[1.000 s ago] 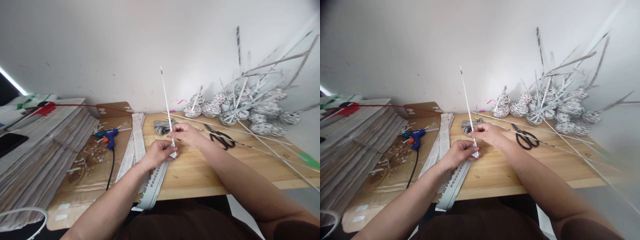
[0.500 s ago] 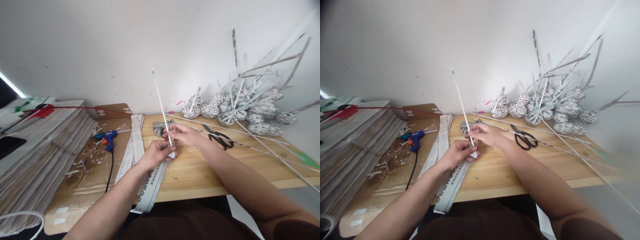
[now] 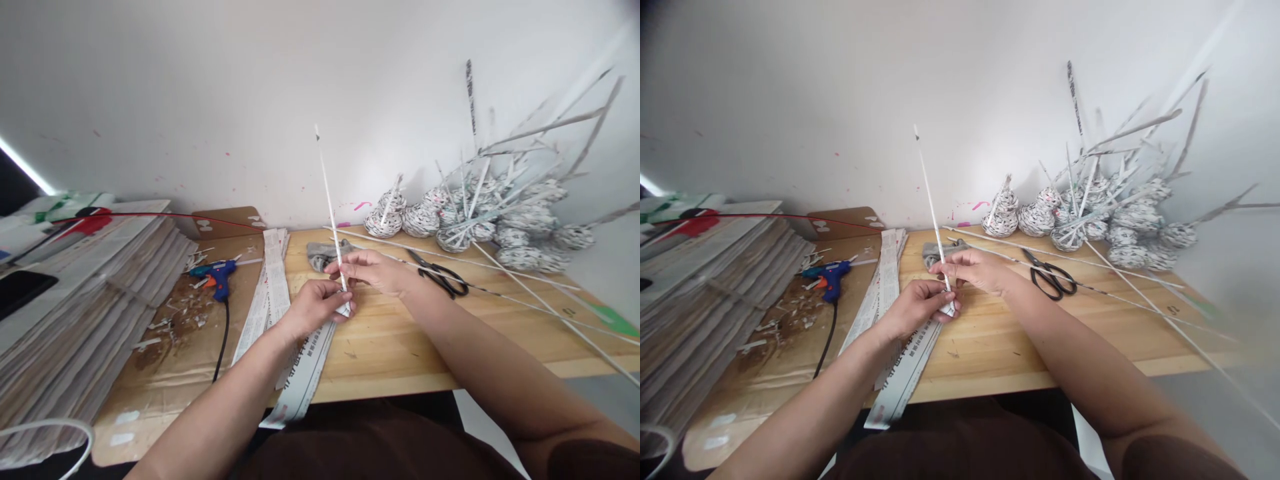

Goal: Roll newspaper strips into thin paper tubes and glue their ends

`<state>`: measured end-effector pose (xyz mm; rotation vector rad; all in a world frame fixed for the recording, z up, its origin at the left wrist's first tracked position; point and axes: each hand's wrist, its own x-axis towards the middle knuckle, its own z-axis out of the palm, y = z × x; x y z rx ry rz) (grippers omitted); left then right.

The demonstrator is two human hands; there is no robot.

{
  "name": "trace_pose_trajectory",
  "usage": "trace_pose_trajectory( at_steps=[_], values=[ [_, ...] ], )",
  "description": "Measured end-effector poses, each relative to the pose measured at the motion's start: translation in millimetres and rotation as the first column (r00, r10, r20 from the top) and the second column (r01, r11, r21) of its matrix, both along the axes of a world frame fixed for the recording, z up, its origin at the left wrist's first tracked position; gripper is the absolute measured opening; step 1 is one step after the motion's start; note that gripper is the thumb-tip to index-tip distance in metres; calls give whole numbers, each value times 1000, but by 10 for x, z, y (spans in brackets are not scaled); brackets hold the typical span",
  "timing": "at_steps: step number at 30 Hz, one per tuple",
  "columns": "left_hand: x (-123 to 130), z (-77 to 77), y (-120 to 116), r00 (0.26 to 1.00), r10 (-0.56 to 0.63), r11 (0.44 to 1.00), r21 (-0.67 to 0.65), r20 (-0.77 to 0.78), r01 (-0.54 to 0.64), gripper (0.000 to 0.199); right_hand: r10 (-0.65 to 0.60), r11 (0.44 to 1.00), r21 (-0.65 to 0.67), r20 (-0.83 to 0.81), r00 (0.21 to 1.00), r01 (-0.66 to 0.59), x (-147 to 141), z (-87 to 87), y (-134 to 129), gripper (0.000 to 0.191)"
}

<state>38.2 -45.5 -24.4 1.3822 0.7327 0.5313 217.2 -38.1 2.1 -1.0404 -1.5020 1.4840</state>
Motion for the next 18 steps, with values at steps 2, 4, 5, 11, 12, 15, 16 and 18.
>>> trace_pose_trajectory(
  at_steps=[2,4,5,11,12,15,16,18],
  values=[
    [5,6,-5,1000,-1,1000,-8,-3,1,34,-12,1000,15,5,1000,12,10,-21,9,29],
    [8,11,-12,1000,-14,1000,-13,-7,14,34,-111,994,-1,-34,993,111,6,-38,15,25],
    [8,13,-14,1000,-22,1000,-11,-8,22,34,-148,989,-14,-52,988,147,3,-42,15,25],
    [-1,-4,-4,1000,-23,999,31,-10,23,35,13,1000,4,-32,999,-13,10,-9,8,30],
    [1,-9,-3,1000,-27,999,29,-13,27,35,-11,1000,13,-27,1000,11,10,-11,12,29],
    [13,-18,-5,999,-29,1000,9,-28,30,35,-169,985,36,-49,984,171,6,-33,33,26],
    [17,-18,-6,999,-23,1000,4,-30,23,35,-191,980,39,-64,980,194,9,-40,39,27],
    [21,-15,-7,999,-12,1000,7,-31,13,35,-141,989,41,-68,988,144,21,-47,45,28]
  ],
)
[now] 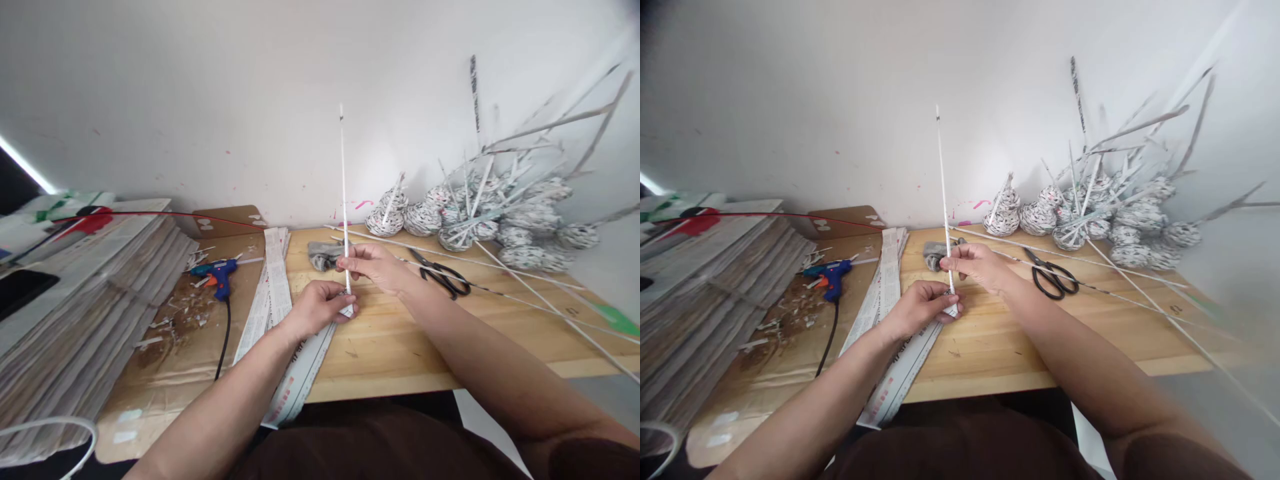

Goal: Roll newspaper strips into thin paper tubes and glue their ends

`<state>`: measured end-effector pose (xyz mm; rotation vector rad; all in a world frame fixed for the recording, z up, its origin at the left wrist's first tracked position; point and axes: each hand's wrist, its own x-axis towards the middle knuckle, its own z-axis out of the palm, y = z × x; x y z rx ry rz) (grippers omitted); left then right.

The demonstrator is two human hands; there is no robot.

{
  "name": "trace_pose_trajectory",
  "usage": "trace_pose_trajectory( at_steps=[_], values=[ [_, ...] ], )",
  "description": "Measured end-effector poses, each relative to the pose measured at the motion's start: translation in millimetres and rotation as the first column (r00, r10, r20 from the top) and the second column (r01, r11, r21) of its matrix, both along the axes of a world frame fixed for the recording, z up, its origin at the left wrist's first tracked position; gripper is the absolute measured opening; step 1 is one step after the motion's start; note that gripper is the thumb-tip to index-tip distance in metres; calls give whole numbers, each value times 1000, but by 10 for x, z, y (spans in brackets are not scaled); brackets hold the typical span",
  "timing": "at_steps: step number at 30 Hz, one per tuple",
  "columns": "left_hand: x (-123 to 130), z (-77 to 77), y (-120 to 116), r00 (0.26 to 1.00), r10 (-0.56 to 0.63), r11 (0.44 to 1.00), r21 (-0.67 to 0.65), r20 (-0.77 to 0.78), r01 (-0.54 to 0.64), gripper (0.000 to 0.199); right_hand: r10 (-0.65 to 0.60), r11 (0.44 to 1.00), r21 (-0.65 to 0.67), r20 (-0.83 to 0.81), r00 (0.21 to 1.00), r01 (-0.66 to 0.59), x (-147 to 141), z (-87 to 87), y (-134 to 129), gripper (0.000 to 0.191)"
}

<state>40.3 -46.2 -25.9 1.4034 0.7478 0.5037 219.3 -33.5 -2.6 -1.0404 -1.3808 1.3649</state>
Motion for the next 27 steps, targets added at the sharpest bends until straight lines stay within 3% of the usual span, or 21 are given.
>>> trace_pose_trajectory(
  at_steps=[3,8,13,17,22,27],
  values=[
    [0,4,2,1000,3,1000,5,0,-3,35,127,992,-13,64,990,-126,16,0,0,31],
    [-8,-3,11,1000,-11,1000,-6,10,11,33,-78,997,23,34,996,77,3,1,3,29],
    [-14,-5,12,1000,-18,1000,13,15,18,33,117,993,-1,66,991,-118,17,8,8,28],
    [-13,-8,3,999,-31,999,10,13,31,32,-33,999,-7,-15,999,33,32,-23,22,26],
    [-23,-1,3,999,-34,999,23,26,33,32,144,988,-62,33,989,-142,48,-10,18,28],
    [-22,-12,13,999,-32,999,36,16,32,32,-34,999,5,26,999,34,24,-15,18,26]
  ],
)
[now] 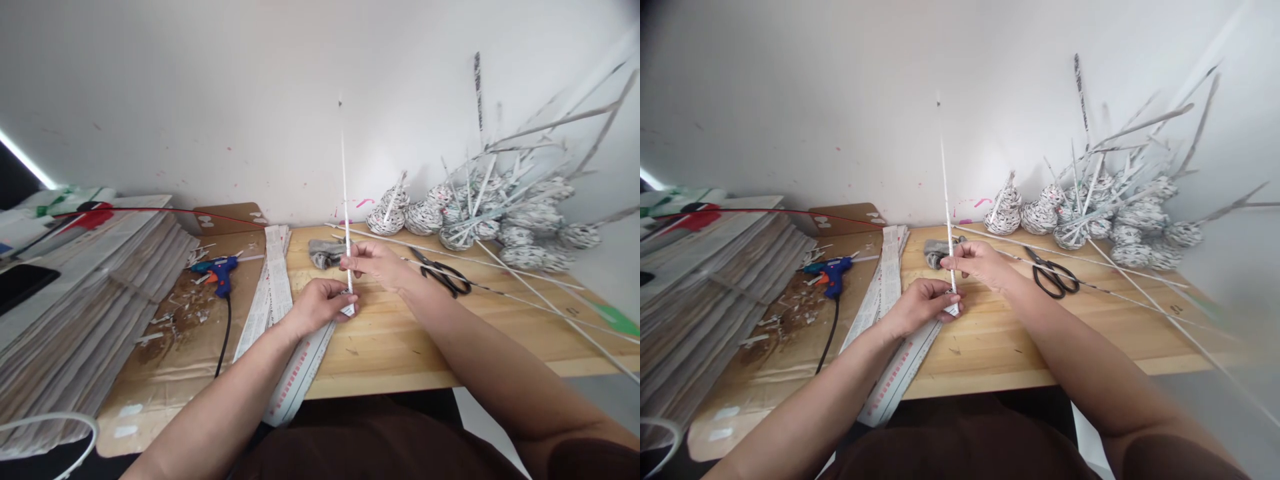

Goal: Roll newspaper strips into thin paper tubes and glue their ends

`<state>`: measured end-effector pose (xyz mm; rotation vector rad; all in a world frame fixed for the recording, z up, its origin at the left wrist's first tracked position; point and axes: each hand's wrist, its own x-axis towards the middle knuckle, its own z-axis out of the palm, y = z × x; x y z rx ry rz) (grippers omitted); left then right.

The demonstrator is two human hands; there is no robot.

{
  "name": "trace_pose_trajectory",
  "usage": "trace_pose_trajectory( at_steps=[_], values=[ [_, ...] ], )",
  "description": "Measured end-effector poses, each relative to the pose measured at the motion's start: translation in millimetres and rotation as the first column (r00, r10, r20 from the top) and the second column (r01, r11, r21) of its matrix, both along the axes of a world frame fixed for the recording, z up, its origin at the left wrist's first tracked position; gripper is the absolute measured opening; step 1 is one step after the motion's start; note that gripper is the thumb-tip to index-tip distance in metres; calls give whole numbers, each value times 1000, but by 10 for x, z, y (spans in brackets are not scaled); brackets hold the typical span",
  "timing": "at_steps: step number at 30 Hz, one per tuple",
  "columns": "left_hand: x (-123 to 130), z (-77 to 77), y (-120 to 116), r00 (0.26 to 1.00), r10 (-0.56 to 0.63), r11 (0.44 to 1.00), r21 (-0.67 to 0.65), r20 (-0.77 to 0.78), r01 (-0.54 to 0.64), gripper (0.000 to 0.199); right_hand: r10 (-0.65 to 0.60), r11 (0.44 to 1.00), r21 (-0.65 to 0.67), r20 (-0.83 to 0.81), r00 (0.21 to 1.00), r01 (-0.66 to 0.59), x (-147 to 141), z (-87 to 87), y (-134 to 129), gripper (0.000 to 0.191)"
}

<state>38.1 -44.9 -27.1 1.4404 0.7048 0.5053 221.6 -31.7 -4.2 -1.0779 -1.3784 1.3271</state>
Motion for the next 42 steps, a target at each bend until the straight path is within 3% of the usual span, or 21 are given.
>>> trace_pose_trajectory(
  at_steps=[5,10,14,19,23,26,29,35,42],
  values=[
    [-3,-7,1,1000,3,1000,5,0,-3,31,166,986,2,5,986,-166,-1,7,-2,28],
    [-3,-7,-9,1000,-3,1000,-27,13,3,31,-13,1000,-1,-74,997,13,5,-13,10,25],
    [-3,-6,-6,1000,-9,1000,-18,12,9,32,156,987,-40,-53,986,-159,30,-13,13,30],
    [-2,-12,-5,1000,-17,999,-38,8,17,31,0,1000,-14,-64,998,-1,19,-4,14,24],
    [-8,0,-2,1000,-22,1000,-19,22,22,32,142,989,-33,-15,990,-142,19,21,4,28],
    [-5,13,-6,1000,-27,999,-25,8,27,32,79,997,-14,10,997,-79,4,14,-1,25],
    [-2,18,-13,1000,-23,999,-35,11,23,31,-21,1000,-2,-36,999,20,-5,-7,1,27],
    [-10,17,-20,998,-63,997,-35,6,63,34,163,986,-8,-149,975,-166,68,-2,4,29],
    [-116,120,-205,989,-144,981,-129,-11,142,38,84,995,-20,-316,945,-95,126,156,-2,37]
  ],
)
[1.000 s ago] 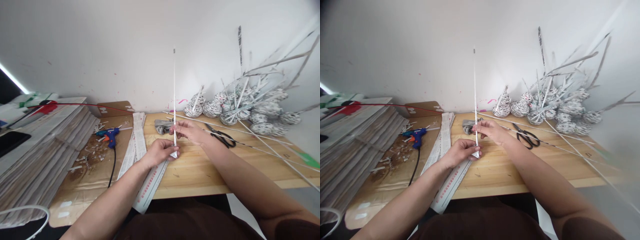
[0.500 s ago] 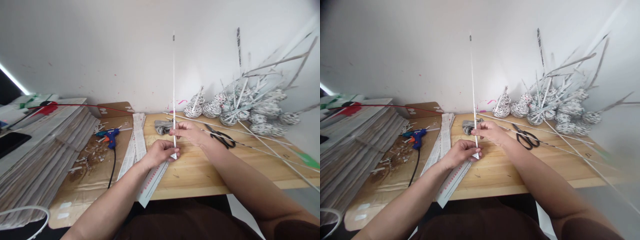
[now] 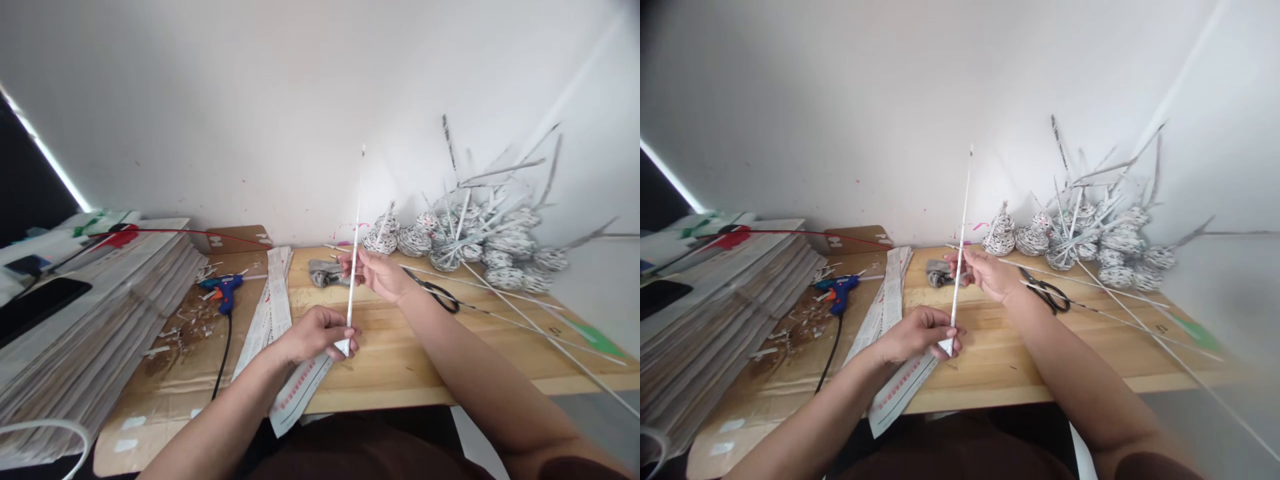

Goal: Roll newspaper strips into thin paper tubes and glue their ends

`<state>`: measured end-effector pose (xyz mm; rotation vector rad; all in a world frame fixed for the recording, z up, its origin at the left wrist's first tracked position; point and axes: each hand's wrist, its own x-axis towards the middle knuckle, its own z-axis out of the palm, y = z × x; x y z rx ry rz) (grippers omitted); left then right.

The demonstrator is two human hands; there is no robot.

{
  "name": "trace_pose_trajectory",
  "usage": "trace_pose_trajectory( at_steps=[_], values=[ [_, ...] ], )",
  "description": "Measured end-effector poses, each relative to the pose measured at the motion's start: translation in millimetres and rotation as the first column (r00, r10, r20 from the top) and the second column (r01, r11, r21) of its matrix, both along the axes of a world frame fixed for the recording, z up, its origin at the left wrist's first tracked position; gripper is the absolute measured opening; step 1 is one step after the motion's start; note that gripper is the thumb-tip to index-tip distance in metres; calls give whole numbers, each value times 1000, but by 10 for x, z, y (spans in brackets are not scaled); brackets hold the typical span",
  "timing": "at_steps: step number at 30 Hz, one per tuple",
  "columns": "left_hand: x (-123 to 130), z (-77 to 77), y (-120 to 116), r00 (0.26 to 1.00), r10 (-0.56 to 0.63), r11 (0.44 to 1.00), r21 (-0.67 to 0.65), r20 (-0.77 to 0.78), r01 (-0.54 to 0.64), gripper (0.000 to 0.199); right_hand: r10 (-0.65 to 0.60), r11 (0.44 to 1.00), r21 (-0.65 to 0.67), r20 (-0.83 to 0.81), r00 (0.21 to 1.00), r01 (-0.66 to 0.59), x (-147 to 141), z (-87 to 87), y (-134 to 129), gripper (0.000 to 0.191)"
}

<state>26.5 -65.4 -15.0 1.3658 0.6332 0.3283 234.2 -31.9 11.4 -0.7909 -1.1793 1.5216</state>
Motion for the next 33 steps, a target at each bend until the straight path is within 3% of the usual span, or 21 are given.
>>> trace_pose_trajectory(
  at_steps=[7,14,19,21,24,28,30,33],
  values=[
    [-226,126,-345,997,-45,999,5,-70,45,36,-99,993,64,57,994,95,-13,251,-159,26],
    [-326,84,-634,993,36,998,49,-116,-30,37,-262,964,42,11,965,262,-129,266,-487,31],
    [-416,75,-771,986,-20,998,51,-168,29,35,-212,975,89,96,973,204,-146,393,-762,34],
    [-455,76,-824,982,-16,997,74,-189,30,34,-263,962,118,149,953,247,-162,446,-826,35],
    [-498,91,-901,968,58,976,216,-244,-4,27,-393,917,167,214,894,363,-220,491,-871,35],
    [-531,134,-967,934,167,902,432,-316,-15,20,-511,855,260,267,817,449,-303,513,-894,39],
    [-553,158,-976,941,152,922,387,-302,-25,20,-477,873,252,263,838,418,-326,508,-920,39],
    [-600,190,-971,974,55,983,185,-221,-13,26,-171,981,139,287,943,135,-354,448,-983,36]
  ],
)
